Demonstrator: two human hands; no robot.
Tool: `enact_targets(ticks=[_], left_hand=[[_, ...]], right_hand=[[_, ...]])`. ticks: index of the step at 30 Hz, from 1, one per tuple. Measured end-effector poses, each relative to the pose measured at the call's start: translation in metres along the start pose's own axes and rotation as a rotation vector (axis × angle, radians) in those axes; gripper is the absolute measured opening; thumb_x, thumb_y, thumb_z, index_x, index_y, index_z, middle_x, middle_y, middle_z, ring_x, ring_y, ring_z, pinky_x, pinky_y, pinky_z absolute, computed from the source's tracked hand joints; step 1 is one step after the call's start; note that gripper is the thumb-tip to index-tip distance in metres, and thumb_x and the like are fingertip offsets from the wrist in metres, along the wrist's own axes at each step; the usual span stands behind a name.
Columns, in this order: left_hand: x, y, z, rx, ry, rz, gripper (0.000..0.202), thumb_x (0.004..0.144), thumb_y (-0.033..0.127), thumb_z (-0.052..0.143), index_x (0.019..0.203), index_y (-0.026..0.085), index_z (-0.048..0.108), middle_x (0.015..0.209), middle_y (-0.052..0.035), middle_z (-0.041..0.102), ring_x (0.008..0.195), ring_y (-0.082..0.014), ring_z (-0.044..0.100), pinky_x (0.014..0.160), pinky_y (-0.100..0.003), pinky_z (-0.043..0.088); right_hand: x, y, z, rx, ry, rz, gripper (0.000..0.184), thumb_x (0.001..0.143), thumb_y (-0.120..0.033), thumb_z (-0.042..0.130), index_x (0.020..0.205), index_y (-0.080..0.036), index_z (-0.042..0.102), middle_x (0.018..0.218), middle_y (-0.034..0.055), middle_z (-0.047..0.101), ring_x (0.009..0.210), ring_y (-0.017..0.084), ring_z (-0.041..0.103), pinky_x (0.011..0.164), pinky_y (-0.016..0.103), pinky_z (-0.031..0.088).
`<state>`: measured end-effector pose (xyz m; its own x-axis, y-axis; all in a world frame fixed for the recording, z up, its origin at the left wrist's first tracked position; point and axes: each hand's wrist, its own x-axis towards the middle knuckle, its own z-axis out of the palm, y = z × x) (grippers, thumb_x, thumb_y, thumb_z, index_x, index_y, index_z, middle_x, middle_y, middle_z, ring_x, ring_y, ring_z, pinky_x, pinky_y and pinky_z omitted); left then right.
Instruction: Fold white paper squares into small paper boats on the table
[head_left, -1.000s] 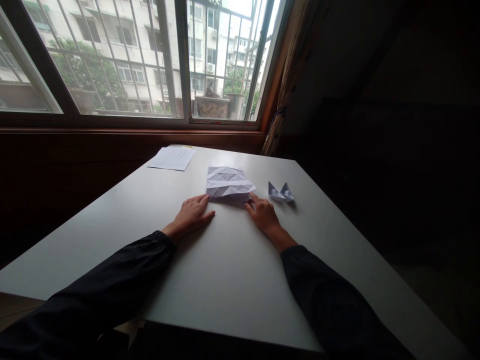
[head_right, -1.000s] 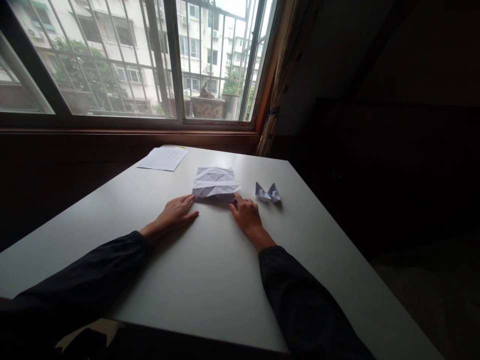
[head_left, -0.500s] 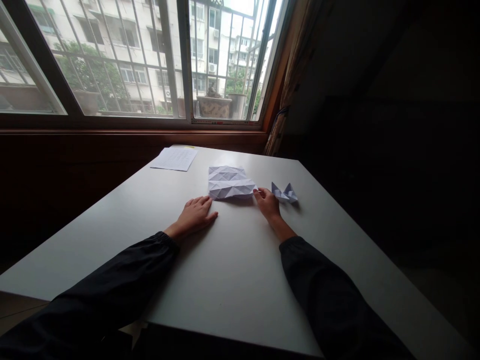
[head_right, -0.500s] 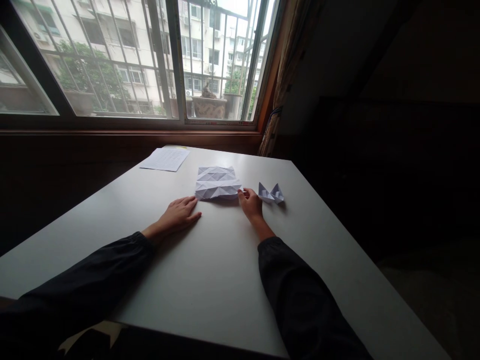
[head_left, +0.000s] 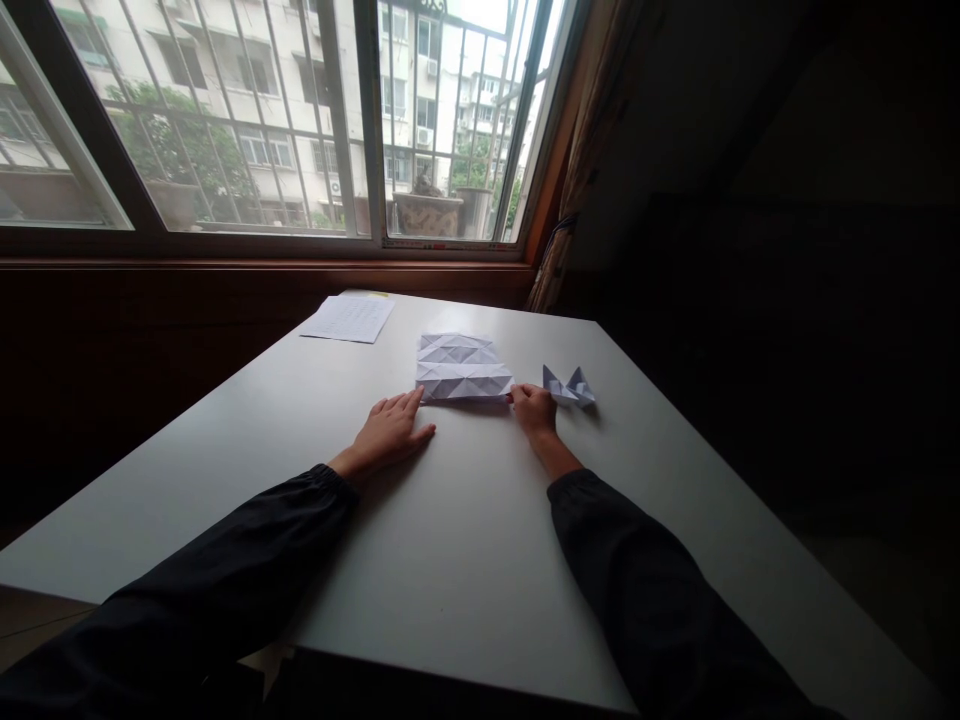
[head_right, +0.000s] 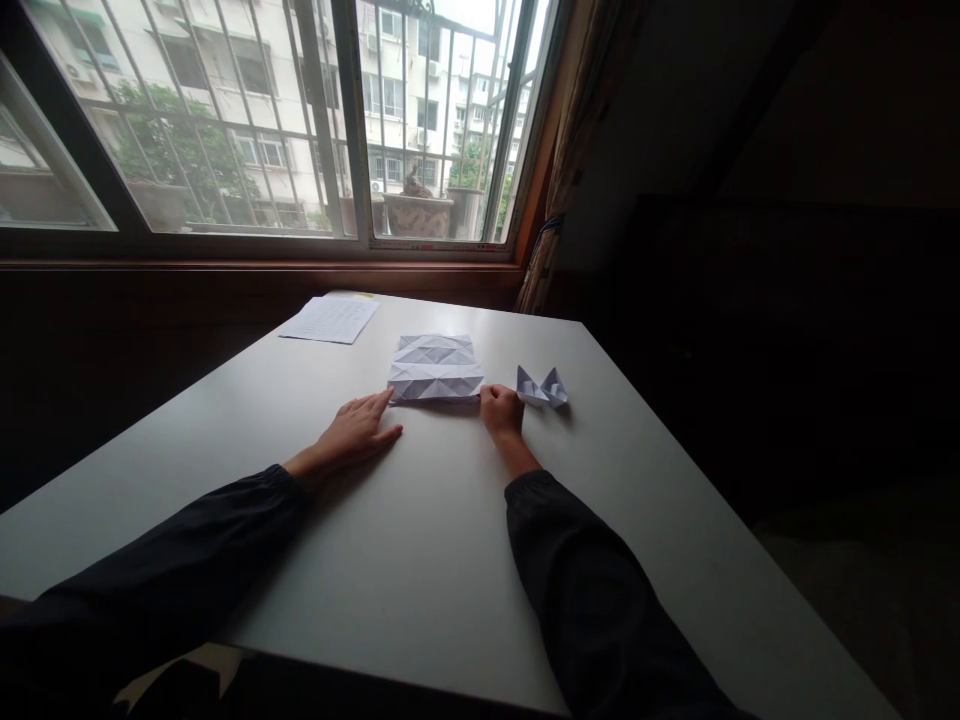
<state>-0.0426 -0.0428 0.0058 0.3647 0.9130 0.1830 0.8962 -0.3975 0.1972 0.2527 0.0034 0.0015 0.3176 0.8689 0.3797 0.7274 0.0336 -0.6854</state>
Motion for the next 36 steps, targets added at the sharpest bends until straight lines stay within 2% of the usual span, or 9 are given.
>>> enact_targets(ticks=[3, 6, 12, 17, 27, 33, 36], left_hand=[[0.001, 0.000, -0.001, 0.004, -0.009, -0.005, 0.081, 0.098, 0.062, 0.040, 0.164, 0.018, 0.020, 0.164, -0.0137, 0.036, 0.151, -0.0311, 0.034, 0.124, -0.048, 0.025], [0.001, 0.000, -0.001, 0.007, -0.015, -0.015, 0.082, 0.098, 0.063, 0.041, 0.164, 0.019, 0.019, 0.167, -0.0139, 0.030, 0.151, -0.0317, 0.034, 0.123, -0.048, 0.025], [0.002, 0.000, -0.001, 0.002, -0.020, -0.008, 0.082, 0.098, 0.063, 0.039, 0.164, 0.019, 0.019, 0.168, -0.0116, 0.027, 0.153, -0.0305, 0.031, 0.125, -0.049, 0.023], [0.001, 0.001, 0.000, 0.005, -0.016, -0.003, 0.081, 0.099, 0.062, 0.038, 0.164, 0.019, 0.018, 0.169, -0.0100, 0.026, 0.154, -0.0295, 0.030, 0.125, -0.049, 0.023], [-0.001, 0.003, -0.003, 0.039, -0.035, 0.021, 0.070, 0.101, 0.060, 0.034, 0.162, 0.025, 0.028, 0.166, -0.0069, 0.033, 0.153, -0.0321, 0.031, 0.124, -0.054, 0.024], [-0.002, 0.004, -0.006, 0.046, -0.018, 0.064, 0.056, 0.102, 0.056, 0.037, 0.152, 0.032, 0.046, 0.164, -0.0065, 0.038, 0.149, -0.0337, 0.036, 0.121, -0.057, 0.028], [-0.002, 0.004, -0.007, 0.049, -0.014, 0.072, 0.055, 0.102, 0.055, 0.038, 0.151, 0.031, 0.047, 0.163, -0.0079, 0.039, 0.149, -0.0333, 0.036, 0.121, -0.058, 0.029]], right_hand=[[-0.007, -0.007, -0.005, -0.095, 0.026, -0.023, 0.038, 0.094, -0.041, 0.051, 0.080, -0.020, 0.079, 0.078, 0.0097, 0.077, 0.076, 0.024, 0.066, 0.071, 0.031, 0.043], [-0.014, -0.013, -0.008, -0.186, 0.059, -0.037, 0.035, 0.097, -0.041, 0.052, 0.098, -0.023, 0.081, 0.089, 0.0126, 0.078, 0.083, 0.026, 0.066, 0.075, 0.033, 0.042], [-0.019, -0.021, -0.013, -0.280, 0.104, -0.024, 0.037, 0.102, -0.041, 0.048, 0.122, -0.029, 0.076, 0.095, 0.0139, 0.078, 0.088, 0.029, 0.069, 0.076, 0.036, 0.044], [-0.020, -0.026, -0.016, -0.379, 0.095, -0.010, 0.040, 0.104, -0.043, 0.045, 0.134, -0.032, 0.069, 0.102, 0.0144, 0.077, 0.090, 0.030, 0.071, 0.078, 0.037, 0.047], [-0.016, -0.022, -0.014, -0.382, 0.072, 0.026, 0.038, 0.103, -0.042, 0.048, 0.128, -0.030, 0.073, 0.096, 0.0139, 0.076, 0.090, 0.028, 0.071, 0.078, 0.036, 0.048], [-0.013, -0.019, -0.010, -0.320, 0.069, 0.020, 0.030, 0.098, -0.038, 0.055, 0.107, -0.026, 0.080, 0.086, 0.0148, 0.075, 0.084, 0.027, 0.070, 0.074, 0.036, 0.049], [-0.013, -0.020, -0.008, -0.250, 0.077, 0.023, 0.027, 0.097, -0.036, 0.056, 0.101, -0.024, 0.080, 0.084, 0.0140, 0.075, 0.085, 0.026, 0.069, 0.077, 0.035, 0.048]])
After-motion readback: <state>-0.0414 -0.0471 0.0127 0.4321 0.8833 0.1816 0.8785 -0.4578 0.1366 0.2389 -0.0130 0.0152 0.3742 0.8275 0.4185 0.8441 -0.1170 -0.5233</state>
